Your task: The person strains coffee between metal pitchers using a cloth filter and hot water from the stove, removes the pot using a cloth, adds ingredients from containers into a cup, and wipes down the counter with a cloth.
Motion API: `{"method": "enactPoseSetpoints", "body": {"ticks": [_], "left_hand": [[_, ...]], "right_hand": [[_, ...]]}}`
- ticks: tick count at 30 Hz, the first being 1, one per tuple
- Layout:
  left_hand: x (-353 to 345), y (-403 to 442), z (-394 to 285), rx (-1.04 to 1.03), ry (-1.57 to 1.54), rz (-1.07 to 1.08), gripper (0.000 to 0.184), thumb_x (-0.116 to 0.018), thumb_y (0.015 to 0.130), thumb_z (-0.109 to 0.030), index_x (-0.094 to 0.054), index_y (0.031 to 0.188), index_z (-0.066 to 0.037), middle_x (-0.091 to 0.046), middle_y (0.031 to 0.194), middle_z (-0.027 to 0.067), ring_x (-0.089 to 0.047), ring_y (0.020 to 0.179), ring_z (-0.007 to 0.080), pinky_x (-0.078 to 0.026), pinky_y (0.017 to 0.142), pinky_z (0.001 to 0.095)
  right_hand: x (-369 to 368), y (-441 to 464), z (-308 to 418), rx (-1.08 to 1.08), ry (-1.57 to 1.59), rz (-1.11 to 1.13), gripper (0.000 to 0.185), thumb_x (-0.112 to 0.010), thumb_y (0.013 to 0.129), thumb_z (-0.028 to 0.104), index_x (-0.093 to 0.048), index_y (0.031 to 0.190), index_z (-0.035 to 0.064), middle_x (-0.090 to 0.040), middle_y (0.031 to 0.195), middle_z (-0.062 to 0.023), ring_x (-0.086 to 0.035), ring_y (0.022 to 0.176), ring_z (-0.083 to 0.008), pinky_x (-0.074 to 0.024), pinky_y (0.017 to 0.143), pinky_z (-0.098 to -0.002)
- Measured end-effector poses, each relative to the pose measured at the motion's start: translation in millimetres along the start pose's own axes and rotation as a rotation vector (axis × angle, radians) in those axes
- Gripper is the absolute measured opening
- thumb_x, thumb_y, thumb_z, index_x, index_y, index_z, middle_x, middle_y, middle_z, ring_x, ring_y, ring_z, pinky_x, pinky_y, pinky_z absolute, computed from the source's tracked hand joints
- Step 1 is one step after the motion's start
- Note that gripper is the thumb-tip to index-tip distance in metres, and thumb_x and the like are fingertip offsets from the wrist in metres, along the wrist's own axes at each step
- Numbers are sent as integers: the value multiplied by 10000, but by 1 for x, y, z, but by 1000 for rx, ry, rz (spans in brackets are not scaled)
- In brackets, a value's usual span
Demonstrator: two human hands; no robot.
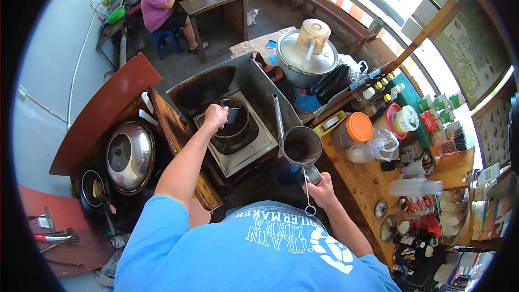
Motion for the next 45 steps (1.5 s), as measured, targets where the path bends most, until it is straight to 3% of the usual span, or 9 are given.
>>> {"method": "enactPoseSetpoints", "body": {"ticks": [5, 14, 17, 21, 23, 30, 36, 38, 45], "left_hand": [[-1, 1, -8, -67, 126, -41, 450, -594, 953, -306, -672, 657, 24, -642, 565, 140, -637, 478, 249, -520, 512, 402], [-5, 2, -9, -99, 210, -38, 458, -569, 960, -327, -695, 710, 36, -648, 577, 172, -658, 515, 279, -539, 568, 405], [-4, 5, -8, -123, 182, -68, 359, -629, 936, -244, -661, 690, 16, -613, 552, 99, -570, 420, 183, -460, 416, 345], [2, 0, -15, -154, 186, -81, 369, -623, 937, -249, -660, 687, 20, -617, 553, 102, -579, 425, 192, -469, 430, 353], [4, -4, -19, -149, 202, -63, 434, -569, 957, -285, -693, 712, 51, -658, 601, 193, -676, 543, 289, -551, 605, 410], [7, -6, -19, -186, 201, -66, 436, -569, 956, -284, -687, 706, 54, -655, 597, 200, -680, 552, 295, -554, 613, 411], [6, -9, -14, -140, 158, -31, 348, -593, 951, -256, -707, 808, 40, -687, 670, 197, -688, 546, 275, -566, 613, 389], [8, -10, -14, -164, 154, -42, 307, -622, 933, -249, -682, 772, 4, -650, 617, 89, -616, 464, 182, -521, 468, 337], [8, -17, -11, -111, 133, -5, 310, -613, 942, -262, -680, 808, 9, -661, 643, 106, -646, 505, 192, -551, 492, 339]], "right_hand": [[2, 0, 0, 20, 0, 17, 225, -581, 737, -5, -455, 562, 58, -414, 528, 92, -340, 474, -23, -253, 440, -254], [6, -2, 0, -13, -32, 20, 177, -623, 745, 18, -572, 576, 23, -513, 527, 35, -440, 469, -49, -333, 457, -242], [5, -3, -1, -11, -24, 31, 182, -616, 748, 14, -565, 574, 28, -504, 528, 41, -430, 471, -46, -323, 455, -243], [6, -4, -3, -14, -8, 28, 177, -608, 753, 10, -562, 583, 29, -497, 539, 47, -420, 481, -42, -314, 460, -245], [6, -4, -1, -6, -17, 31, 178, -601, 759, 3, -562, 587, 27, -494, 547, 49, -414, 488, -42, -308, 464, -244], [2, -3, 3, 21, 12, 21, 231, -574, 738, -19, -462, 549, 50, -418, 521, 85, -349, 470, -23, -258, 437, -256], [2, -5, 3, 38, 32, 13, 239, -576, 741, -25, -453, 550, 52, -419, 530, 92, -348, 477, -20, -253, 436, -254], [2, -6, 1, 23, 23, 12, 240, -579, 741, -22, -457, 549, 55, -421, 531, 94, -352, 478, -19, -257, 436, -253], [4, -9, -6, 6, 3, -27, 233, -595, 741, -8, -483, 547, 56, -430, 525, 97, -366, 476, -15, -273, 435, -250]]}}
Point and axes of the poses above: each hand's wrist, its own y-axis towards the middle knuckle, its own x-axis out of the back of the hand, z = x × y, the point moved 9 cm from there along y, towards the middle knuckle
